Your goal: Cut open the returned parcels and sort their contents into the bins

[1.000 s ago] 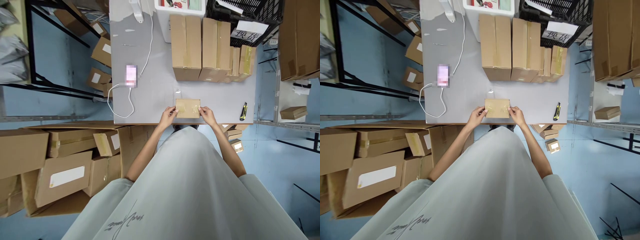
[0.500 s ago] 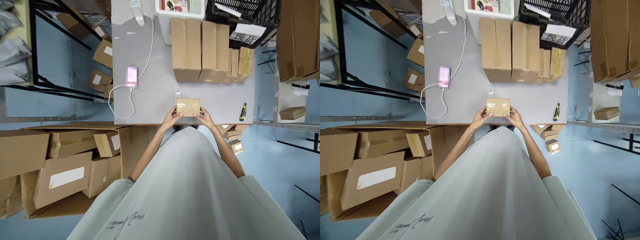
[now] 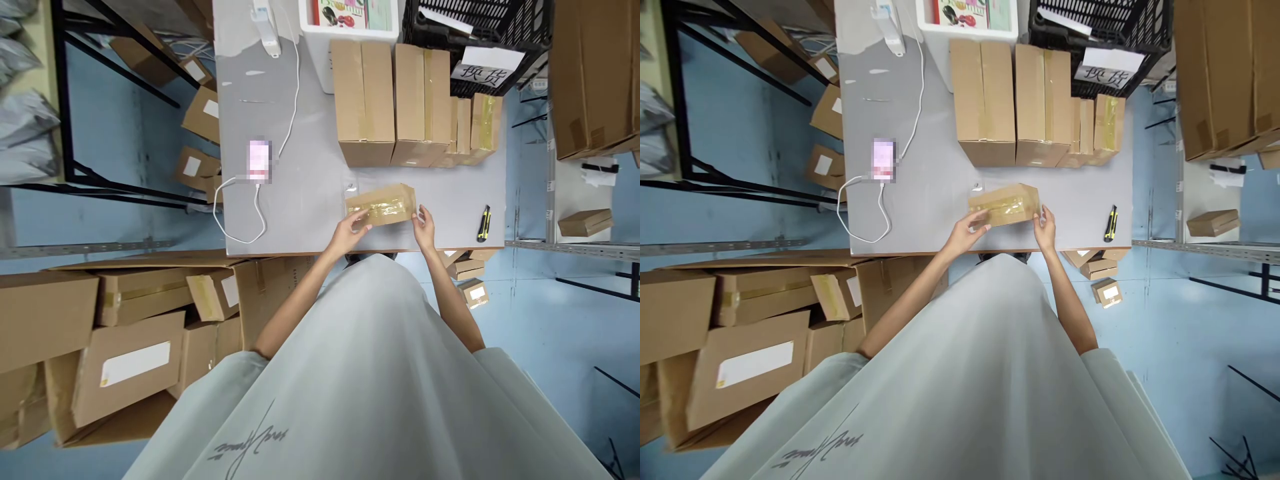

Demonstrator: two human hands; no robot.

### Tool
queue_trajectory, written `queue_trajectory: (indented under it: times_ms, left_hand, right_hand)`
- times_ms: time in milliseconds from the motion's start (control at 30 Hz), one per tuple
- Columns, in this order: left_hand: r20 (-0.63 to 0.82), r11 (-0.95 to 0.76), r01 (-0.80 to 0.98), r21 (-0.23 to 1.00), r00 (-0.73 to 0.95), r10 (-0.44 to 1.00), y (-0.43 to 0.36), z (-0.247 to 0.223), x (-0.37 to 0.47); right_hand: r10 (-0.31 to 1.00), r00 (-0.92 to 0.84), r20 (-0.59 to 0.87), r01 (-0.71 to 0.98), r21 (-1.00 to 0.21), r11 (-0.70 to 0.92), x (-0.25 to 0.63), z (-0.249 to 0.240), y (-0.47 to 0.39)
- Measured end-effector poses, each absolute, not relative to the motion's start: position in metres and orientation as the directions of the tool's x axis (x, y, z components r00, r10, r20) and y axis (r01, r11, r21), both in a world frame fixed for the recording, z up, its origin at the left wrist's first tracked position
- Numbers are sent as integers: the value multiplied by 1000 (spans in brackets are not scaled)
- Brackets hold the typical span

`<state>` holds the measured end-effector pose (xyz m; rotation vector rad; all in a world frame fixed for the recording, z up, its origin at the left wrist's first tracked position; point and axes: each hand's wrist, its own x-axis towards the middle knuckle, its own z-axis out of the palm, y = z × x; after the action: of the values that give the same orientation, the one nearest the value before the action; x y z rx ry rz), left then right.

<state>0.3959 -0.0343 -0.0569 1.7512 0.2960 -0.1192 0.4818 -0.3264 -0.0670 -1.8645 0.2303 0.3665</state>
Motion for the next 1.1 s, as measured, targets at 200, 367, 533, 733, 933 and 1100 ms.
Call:
queue_trajectory:
  times_ms: [200,367,533,733,933,1100]
  left_hand:
    - [-474,-35,491,870,854,215,-45,-104,413]
    - [-386,17,391,920,898,212,-61,-111,408]
    - [-437,-26,467,884,844,310,-56,-114,404]
    - [-497,-4,524,851,809,315,-48,-113,401]
    - [-517,-10,553,833,784,344,-48,-105,396]
    - [-504,-39,551,834,787,355,-51,-98,396]
  right_hand:
    - [51,935,-351,-313,-884,-348,489,-68,-361]
    - [60,923,-380,-345,-886,-308,483,-72,-369]
    - [-65,909,-412,-381,-758,-530,521,-62,-418]
    - [-547,793,-268,-609,-381,-696,576,-58,-528]
    - [-604,737,-303,-673,-250,-696,575,-78,-543]
    - [-607,757,-242,-652,-210,-729,582,-79,-552]
